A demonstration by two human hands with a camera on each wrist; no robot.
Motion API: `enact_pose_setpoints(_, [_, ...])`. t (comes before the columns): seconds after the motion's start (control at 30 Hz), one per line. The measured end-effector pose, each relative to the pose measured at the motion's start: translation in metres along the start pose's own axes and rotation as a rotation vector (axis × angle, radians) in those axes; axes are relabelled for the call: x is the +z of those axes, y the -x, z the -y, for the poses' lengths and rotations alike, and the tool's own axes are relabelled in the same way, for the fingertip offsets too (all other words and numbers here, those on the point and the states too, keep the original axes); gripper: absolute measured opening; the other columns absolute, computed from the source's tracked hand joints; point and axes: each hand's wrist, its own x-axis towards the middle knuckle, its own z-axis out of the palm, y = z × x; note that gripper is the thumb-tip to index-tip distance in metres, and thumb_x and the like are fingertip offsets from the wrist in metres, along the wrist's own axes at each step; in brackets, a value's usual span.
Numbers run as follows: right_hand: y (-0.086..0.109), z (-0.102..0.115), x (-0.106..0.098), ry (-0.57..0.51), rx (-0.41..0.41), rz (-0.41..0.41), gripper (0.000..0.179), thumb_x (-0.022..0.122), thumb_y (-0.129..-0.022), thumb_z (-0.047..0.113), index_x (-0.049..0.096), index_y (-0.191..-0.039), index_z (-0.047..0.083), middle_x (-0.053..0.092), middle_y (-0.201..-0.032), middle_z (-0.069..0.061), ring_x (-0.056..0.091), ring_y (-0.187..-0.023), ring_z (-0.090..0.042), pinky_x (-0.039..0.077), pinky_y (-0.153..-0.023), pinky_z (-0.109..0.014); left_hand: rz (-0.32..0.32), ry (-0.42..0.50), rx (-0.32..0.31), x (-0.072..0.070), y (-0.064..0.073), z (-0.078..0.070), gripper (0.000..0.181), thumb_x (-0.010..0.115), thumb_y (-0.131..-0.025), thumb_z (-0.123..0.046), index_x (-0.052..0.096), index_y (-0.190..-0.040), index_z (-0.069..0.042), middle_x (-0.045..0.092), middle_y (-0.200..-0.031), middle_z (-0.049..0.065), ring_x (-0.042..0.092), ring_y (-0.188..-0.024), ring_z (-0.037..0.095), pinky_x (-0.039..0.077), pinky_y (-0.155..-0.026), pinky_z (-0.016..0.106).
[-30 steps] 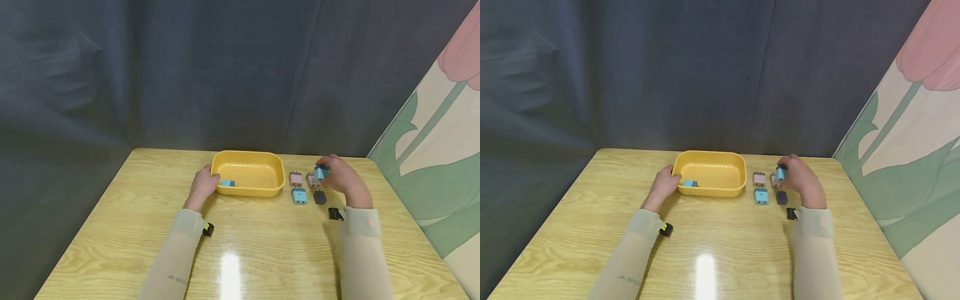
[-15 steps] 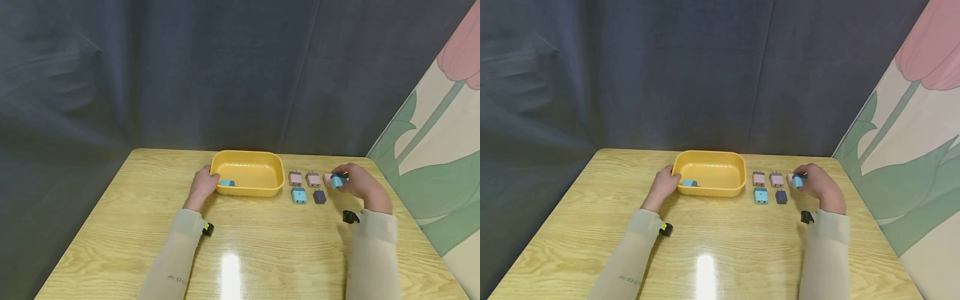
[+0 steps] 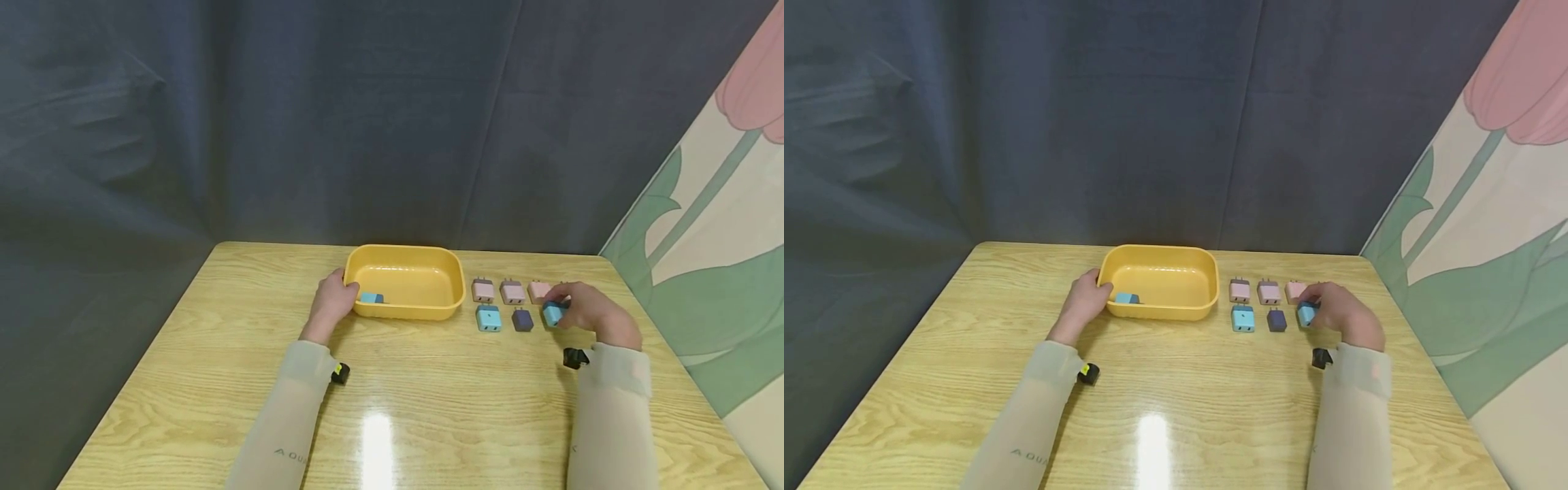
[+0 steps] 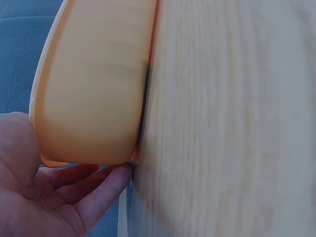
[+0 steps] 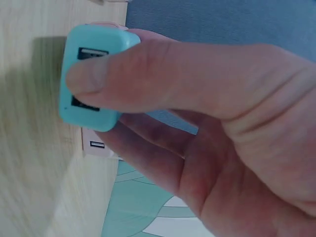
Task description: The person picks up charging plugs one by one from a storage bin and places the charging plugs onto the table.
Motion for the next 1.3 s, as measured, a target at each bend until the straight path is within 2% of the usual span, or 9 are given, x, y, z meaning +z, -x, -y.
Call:
enact_pose_setpoints(0.3, [-0.001,0.001,0.004,-0.016,0.032,0.015,0.056,0.086,-0.077,-0.007,0.073,-0.131,-0.004,0.062,-0.138,-0.035,0.061,-0.107,-0.042,0.059,-0.096,-0.060,-0.003,-0.006,0.011,0.001,0.000,0.001,0.042,0.052,-0.108,-0.024,0.061,-0.143,-0.003,0.074,-0.125,0.016,0.066,-0.096,0.026,0.053,-0.082,0.034])
enact_pose_setpoints(0.57, [-0.001,0.006,0.007,-0.003,0.035,0.045,0.058,0.094,-0.070,-0.003,0.075,-0.125,-0.002,0.060,-0.131,-0.028,0.060,-0.108,-0.042,0.060,-0.093,-0.056,-0.002,0.002,0.007,0.000,0.000,0.000,0.043,0.052,-0.107,-0.023,0.060,-0.143,-0.002,0.073,-0.123,0.017,0.065,-0.095,0.026,0.052,-0.080,0.033])
enact_pose_setpoints(0.9, [-0.008,0.008,0.012,0.014,0.069,0.053,0.062,0.092,-0.072,-0.004,0.073,-0.131,-0.001,0.061,-0.133,-0.032,0.058,-0.109,-0.042,0.059,-0.094,-0.058,-0.002,0.009,0.006,-0.001,0.003,-0.003,0.043,0.052,-0.106,-0.023,0.061,-0.143,-0.002,0.073,-0.122,0.017,0.065,-0.095,0.026,0.052,-0.079,0.033])
enact_pose_setpoints(1.13, [-0.006,0.011,0.010,-0.004,0.101,0.060,0.068,0.094,-0.071,-0.001,0.072,-0.135,0.000,0.053,-0.138,-0.035,0.055,-0.111,-0.044,0.059,-0.089,-0.052,-0.006,0.015,0.001,-0.001,0.003,-0.004,0.042,0.052,-0.107,-0.023,0.061,-0.143,-0.002,0.073,-0.123,0.016,0.065,-0.096,0.026,0.052,-0.081,0.033])
enact_pose_setpoints(1.3, [-0.004,0.013,0.010,0.009,0.098,0.057,0.071,0.094,-0.069,0.002,0.071,-0.136,0.001,0.055,-0.137,-0.032,0.056,-0.110,-0.043,0.058,-0.087,-0.050,-0.008,0.015,-0.002,-0.001,0.003,-0.004,0.042,0.052,-0.107,-0.023,0.061,-0.143,-0.002,0.073,-0.124,0.017,0.066,-0.096,0.026,0.052,-0.080,0.033])
